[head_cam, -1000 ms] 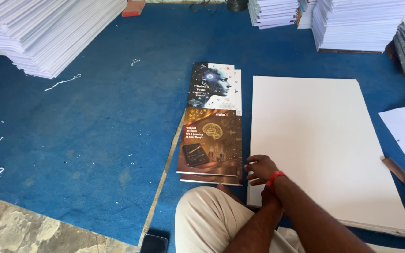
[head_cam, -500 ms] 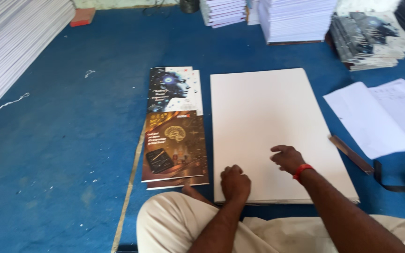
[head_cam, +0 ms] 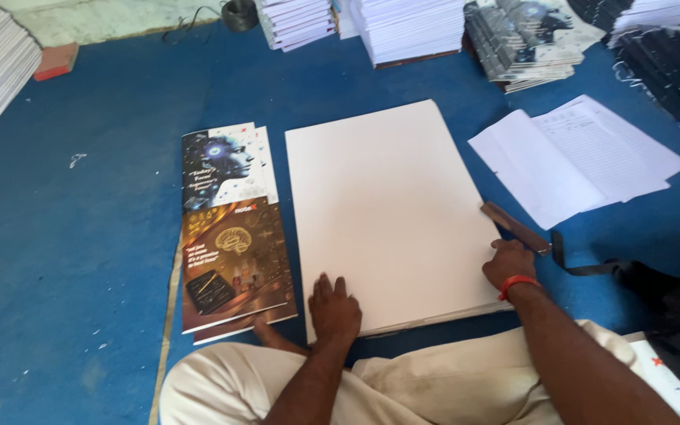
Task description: The person sits on the floor and repeatedly places a book cover onto a stack of blank pages, then uses a wooden mallet to press the spine area. The person stacks the finished items to the side and repeats the process with new materials.
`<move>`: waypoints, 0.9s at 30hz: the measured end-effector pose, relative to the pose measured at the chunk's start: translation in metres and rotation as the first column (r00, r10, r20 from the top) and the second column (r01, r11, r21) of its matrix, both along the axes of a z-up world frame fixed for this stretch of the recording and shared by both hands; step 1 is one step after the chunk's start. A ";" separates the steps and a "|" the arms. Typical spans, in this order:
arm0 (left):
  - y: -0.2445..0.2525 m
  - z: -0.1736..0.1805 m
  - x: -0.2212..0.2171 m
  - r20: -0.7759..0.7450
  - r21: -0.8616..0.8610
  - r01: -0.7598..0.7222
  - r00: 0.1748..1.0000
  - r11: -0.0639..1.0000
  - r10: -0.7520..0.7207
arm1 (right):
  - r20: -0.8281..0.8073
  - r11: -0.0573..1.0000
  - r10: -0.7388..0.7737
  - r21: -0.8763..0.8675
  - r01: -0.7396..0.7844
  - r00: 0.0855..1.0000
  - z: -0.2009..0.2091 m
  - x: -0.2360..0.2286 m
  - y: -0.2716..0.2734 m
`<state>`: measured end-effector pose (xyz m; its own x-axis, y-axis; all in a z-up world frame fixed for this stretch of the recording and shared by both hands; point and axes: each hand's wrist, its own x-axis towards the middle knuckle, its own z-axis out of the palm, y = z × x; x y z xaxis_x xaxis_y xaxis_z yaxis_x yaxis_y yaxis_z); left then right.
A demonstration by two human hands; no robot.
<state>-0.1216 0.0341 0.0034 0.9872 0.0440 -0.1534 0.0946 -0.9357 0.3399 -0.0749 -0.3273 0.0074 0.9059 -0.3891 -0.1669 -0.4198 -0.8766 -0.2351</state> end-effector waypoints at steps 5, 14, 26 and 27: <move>-0.003 0.007 -0.003 -0.061 0.063 0.047 0.997 0.997 -0.043 | 0.113 0.985 -0.131 0.127 0.116 0.985 -0.002 0.000 -0.001; -0.003 0.013 -0.004 -0.124 0.078 0.066 0.991 0.995 -0.056 | 0.206 0.973 -0.218 0.115 0.198 0.954 0.031 -0.002 0.000; -0.005 0.016 -0.004 -0.127 0.030 0.125 0.985 0.992 -0.120 | 0.112 0.805 -0.519 0.398 0.440 0.848 0.065 -0.012 -0.005; -0.005 0.017 -0.004 -0.131 0.025 0.135 0.983 0.990 -0.131 | 0.109 0.805 -0.529 0.380 0.456 0.842 0.066 -0.012 -0.004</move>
<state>-0.1255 0.0290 0.0208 0.9566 -0.0792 -0.2804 0.0094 -0.9535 0.3012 -0.0870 -0.3313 0.0731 0.6333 -0.7470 -0.2021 -0.6852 -0.4199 -0.5951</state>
